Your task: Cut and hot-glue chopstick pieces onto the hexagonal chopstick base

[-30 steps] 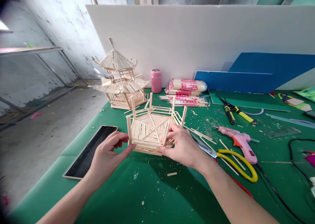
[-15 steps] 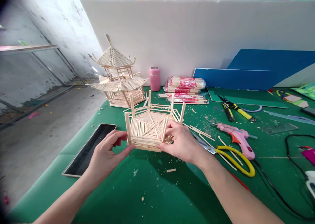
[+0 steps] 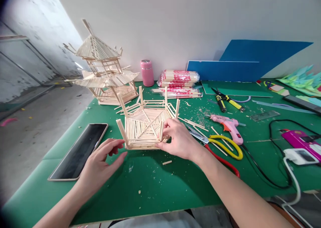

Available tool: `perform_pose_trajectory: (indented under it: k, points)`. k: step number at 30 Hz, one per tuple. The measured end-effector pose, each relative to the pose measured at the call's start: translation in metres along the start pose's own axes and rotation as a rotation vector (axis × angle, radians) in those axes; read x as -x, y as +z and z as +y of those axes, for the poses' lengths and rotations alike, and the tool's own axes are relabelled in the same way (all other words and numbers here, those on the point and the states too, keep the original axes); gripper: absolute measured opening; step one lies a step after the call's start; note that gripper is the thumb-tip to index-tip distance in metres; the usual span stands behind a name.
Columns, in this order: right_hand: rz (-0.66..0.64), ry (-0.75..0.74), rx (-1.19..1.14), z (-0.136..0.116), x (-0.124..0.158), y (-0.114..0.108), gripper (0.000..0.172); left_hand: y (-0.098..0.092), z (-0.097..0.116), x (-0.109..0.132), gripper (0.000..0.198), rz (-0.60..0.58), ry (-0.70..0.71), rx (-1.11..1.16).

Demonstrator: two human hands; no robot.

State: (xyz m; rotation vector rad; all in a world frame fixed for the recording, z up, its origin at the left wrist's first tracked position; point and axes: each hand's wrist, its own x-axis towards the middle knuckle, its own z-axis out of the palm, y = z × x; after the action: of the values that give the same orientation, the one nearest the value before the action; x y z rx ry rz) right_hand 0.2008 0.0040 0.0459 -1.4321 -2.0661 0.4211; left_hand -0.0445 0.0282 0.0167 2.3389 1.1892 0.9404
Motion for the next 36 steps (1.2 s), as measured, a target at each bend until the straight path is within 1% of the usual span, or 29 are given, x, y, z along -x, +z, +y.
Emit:
perform_pose_trajectory:
  k: [4, 9, 12, 14, 15, 16, 17, 19, 20, 22, 25, 27, 29, 31, 33, 36]
  points:
    - [0.011, -0.008, 0.024, 0.006, 0.008, 0.009, 0.007, 0.002, 0.002, 0.007, 0.015, -0.059, -0.047, 0.008]
    - [0.025, 0.009, 0.040, 0.009, 0.013, 0.015, 0.012, 0.003, 0.002, 0.013, 0.013, -0.070, -0.069, -0.004]
    - [0.012, 0.016, 0.088, 0.009, 0.020, 0.011, 0.025, 0.001, 0.002, 0.016, 0.013, -0.072, -0.059, -0.041]
    - [0.014, 0.043, 0.150, 0.008, 0.031, 0.005, 0.036, -0.001, 0.004, 0.019, 0.012, -0.059, -0.031, -0.063]
    - [0.026, 0.074, 0.173, 0.007, 0.038, 0.002, 0.038, -0.002, 0.005, 0.021, 0.011, -0.049, -0.009, -0.069]
    - [0.038, 0.112, 0.178, 0.006, 0.045, -0.001, 0.035, -0.001, 0.008, 0.022, 0.010, -0.042, 0.017, -0.069]
    - [0.038, 0.152, 0.166, 0.004, 0.052, -0.002, 0.029, 0.000, 0.011, 0.024, 0.009, -0.040, 0.048, -0.061]
    - [-0.018, 0.201, 0.120, -0.001, 0.065, -0.002, 0.015, 0.005, 0.018, 0.027, 0.009, -0.056, 0.119, -0.023]
    - [-0.064, 0.206, 0.101, -0.003, 0.069, 0.000, 0.010, 0.008, 0.023, 0.027, 0.009, -0.070, 0.157, 0.003]
    - [-0.133, 0.192, 0.101, -0.007, 0.073, 0.007, 0.009, 0.018, 0.033, 0.028, 0.010, -0.112, 0.211, 0.045]
    - [-0.161, 0.160, 0.166, -0.009, 0.071, 0.020, 0.010, 0.030, 0.047, 0.029, 0.012, -0.182, 0.202, 0.085]
    - [-0.170, 0.128, 0.224, -0.007, 0.070, 0.028, 0.016, 0.036, 0.054, 0.030, 0.012, -0.182, 0.190, 0.119]
    - [-0.157, 0.100, 0.274, -0.004, 0.072, 0.034, 0.019, 0.038, 0.058, 0.032, 0.013, -0.162, 0.165, 0.159]
    - [-0.119, 0.104, 0.268, -0.004, 0.074, 0.037, 0.018, 0.038, 0.060, 0.034, 0.014, -0.150, 0.128, 0.212]
    - [-0.054, 0.129, 0.162, -0.008, 0.076, 0.035, 0.015, 0.038, 0.061, 0.036, 0.014, -0.151, 0.074, 0.275]
    - [0.072, 0.185, -0.122, -0.022, 0.074, 0.028, 0.008, 0.040, 0.064, 0.038, 0.016, -0.112, -0.015, 0.380]
